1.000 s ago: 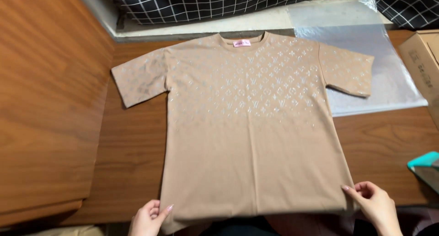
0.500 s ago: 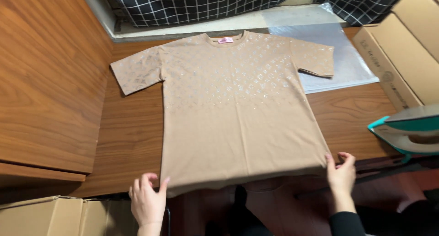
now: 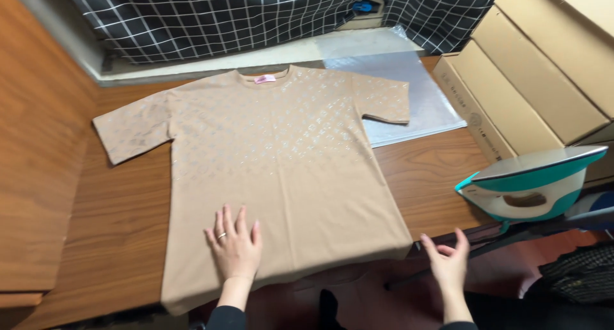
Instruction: The person folds a dark t-shirt on a wooden desk, places it into a clear plastic bag, and then puts the bag into a cardboard box. Later, the person retrieves a beige long-sleeved shirt from a clothes rack, lays it on the desk, and irons it using a teal iron.
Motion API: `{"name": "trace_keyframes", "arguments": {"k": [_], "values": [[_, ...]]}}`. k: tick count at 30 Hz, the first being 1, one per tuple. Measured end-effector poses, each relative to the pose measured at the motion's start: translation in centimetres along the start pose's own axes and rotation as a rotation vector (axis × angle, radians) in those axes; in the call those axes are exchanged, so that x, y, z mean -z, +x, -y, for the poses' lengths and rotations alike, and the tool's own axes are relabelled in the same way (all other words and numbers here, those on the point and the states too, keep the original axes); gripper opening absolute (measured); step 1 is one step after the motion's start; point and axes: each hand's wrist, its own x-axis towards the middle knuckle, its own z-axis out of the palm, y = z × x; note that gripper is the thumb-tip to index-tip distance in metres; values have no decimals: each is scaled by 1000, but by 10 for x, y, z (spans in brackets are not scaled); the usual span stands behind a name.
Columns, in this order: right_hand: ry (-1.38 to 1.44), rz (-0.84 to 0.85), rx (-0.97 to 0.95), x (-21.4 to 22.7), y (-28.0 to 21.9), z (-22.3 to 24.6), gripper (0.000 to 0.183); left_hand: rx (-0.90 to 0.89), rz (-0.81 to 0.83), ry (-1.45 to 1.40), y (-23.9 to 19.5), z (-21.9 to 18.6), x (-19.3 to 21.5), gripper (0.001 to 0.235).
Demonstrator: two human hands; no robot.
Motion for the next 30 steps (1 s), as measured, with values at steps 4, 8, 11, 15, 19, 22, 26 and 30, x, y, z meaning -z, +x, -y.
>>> {"name": "trace_keyframes", "arguments": {"k": [4, 8, 11, 15, 19, 22, 26, 30], "values": [[283, -422, 258, 28, 81, -61, 85, -5, 41, -12, 0, 5, 3, 61], [329, -565, 459, 70, 143, -51, 100, 16, -44, -24, -5, 4, -5, 57], [607, -301, 520, 78, 192, -36, 67, 33, -72, -42, -6, 3, -6, 55], [485, -263, 451, 97, 187, -28, 40, 33, -100, -48, -8, 4, -9, 53], [138, -208, 480, 107, 135, -9, 57, 31, -99, -44, -8, 2, -8, 54], [169, -102, 577, 99, 106, -4, 23, 26, -106, -23, -7, 0, -5, 56], [385, -28, 405, 105, 46, 63, 22, -19, -122, 140, 1, -2, 8, 58], [499, 118, 191, 112, 47, 71, 34, -52, -113, 92, 20, 27, -2, 56]]}}
